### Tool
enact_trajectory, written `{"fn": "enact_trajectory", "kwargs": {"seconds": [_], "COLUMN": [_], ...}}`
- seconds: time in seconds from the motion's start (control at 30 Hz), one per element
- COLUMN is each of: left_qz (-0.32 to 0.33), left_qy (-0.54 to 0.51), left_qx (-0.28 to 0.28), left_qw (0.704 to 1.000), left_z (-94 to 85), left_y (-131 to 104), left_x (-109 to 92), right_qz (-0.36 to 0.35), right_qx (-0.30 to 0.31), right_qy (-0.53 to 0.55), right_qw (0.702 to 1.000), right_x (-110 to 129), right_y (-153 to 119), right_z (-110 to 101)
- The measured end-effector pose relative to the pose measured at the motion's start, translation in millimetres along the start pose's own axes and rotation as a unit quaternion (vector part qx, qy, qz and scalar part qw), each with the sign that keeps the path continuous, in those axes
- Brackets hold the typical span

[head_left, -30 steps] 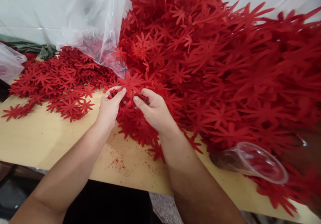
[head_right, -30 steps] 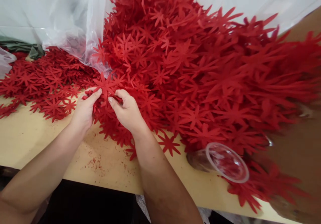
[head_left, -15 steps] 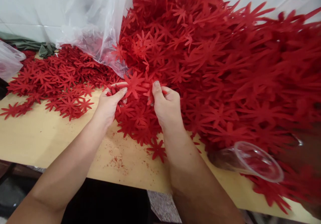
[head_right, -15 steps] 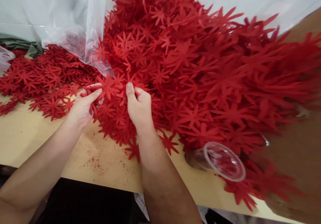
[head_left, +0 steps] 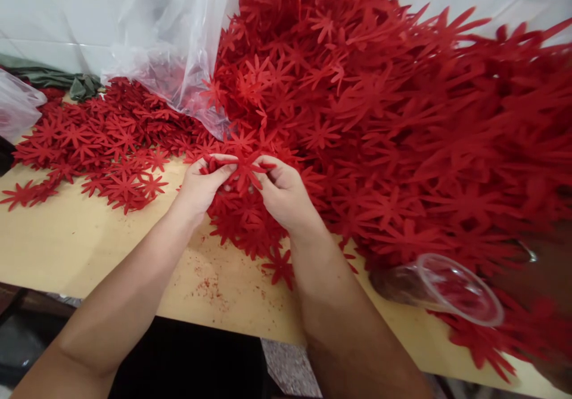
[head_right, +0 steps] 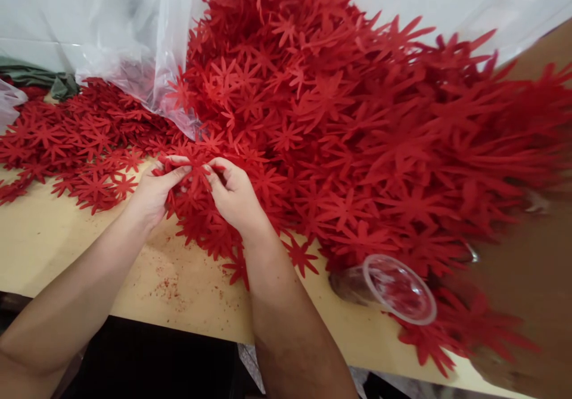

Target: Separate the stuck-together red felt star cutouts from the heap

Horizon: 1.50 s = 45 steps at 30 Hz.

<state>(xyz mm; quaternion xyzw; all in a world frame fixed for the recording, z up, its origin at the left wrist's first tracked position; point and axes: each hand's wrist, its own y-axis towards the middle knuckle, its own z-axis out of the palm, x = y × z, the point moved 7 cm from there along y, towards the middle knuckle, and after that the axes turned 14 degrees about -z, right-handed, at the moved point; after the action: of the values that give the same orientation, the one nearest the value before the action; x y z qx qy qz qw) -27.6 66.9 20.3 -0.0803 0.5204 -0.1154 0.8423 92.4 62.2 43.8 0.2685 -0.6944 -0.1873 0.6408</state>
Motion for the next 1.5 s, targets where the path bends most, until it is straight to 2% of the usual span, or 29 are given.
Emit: {"fn": "enact_trajectory", "kwargs": {"seconds": [0.13, 0.4, 0.47, 0.6, 0.67, 0.83, 1.0, 1.07, 1.13, 1.27, 1.4, 1.5], "left_qz": [0.005, 0.02, 0.02, 0.031, 0.03, -0.013, -0.017, -0.016, -0.019, -0.017, -0.033, -0.034], "left_qy": [-0.016, -0.049, -0.067, -0.108, -0.098, -0.054, -0.065, -0.058, -0.045, -0.008, 0.032, 0.015], "left_qx": [-0.01, -0.049, -0.067, -0.109, -0.098, -0.031, -0.006, 0.008, 0.026, 0.071, 0.124, 0.11], "left_qw": [1.0, 0.997, 0.995, 0.988, 0.99, 0.998, 0.998, 0.998, 0.998, 0.997, 0.991, 0.993], "left_z": [-4.8, -4.1, -10.0, -30.2, -31.8, -14.8, -9.8, -6.8, -2.1, 7.8, 15.5, 14.1], "left_y": [1.9, -1.5, 0.2, 5.0, 6.4, 5.0, 3.1, 2.4, 1.2, -1.7, -3.5, -2.4], "left_x": [-2.0, -1.2, -5.4, -19.4, -21.7, -8.3, -6.1, -5.8, -3.8, 0.6, 6.3, 9.1], "right_qz": [0.03, 0.035, 0.031, 0.008, -0.002, -0.007, 0.005, 0.009, 0.008, 0.011, 0.037, 0.052], "right_qx": [0.017, -0.032, -0.071, -0.212, -0.233, -0.211, -0.255, -0.247, -0.213, -0.097, 0.023, 0.041], "right_qy": [0.021, -0.013, -0.033, -0.058, -0.061, -0.091, -0.078, -0.062, -0.044, -0.011, 0.018, 0.025], "right_qw": [0.999, 0.999, 0.996, 0.975, 0.971, 0.973, 0.964, 0.967, 0.976, 0.995, 0.999, 0.997], "right_x": [-0.8, -5.1, -9.7, -15.7, -15.2, -8.6, -9.3, -9.8, -8.4, -3.6, -4.2, -5.7], "right_y": [-0.7, -1.0, -0.6, -2.1, -1.8, -1.8, -4.6, -3.5, -1.8, -1.0, -2.9, -3.5], "right_z": [1.9, -2.6, -12.5, -47.8, -55.6, -52.4, -57.6, -54.8, -47.2, -24.8, -5.4, -1.6]}}
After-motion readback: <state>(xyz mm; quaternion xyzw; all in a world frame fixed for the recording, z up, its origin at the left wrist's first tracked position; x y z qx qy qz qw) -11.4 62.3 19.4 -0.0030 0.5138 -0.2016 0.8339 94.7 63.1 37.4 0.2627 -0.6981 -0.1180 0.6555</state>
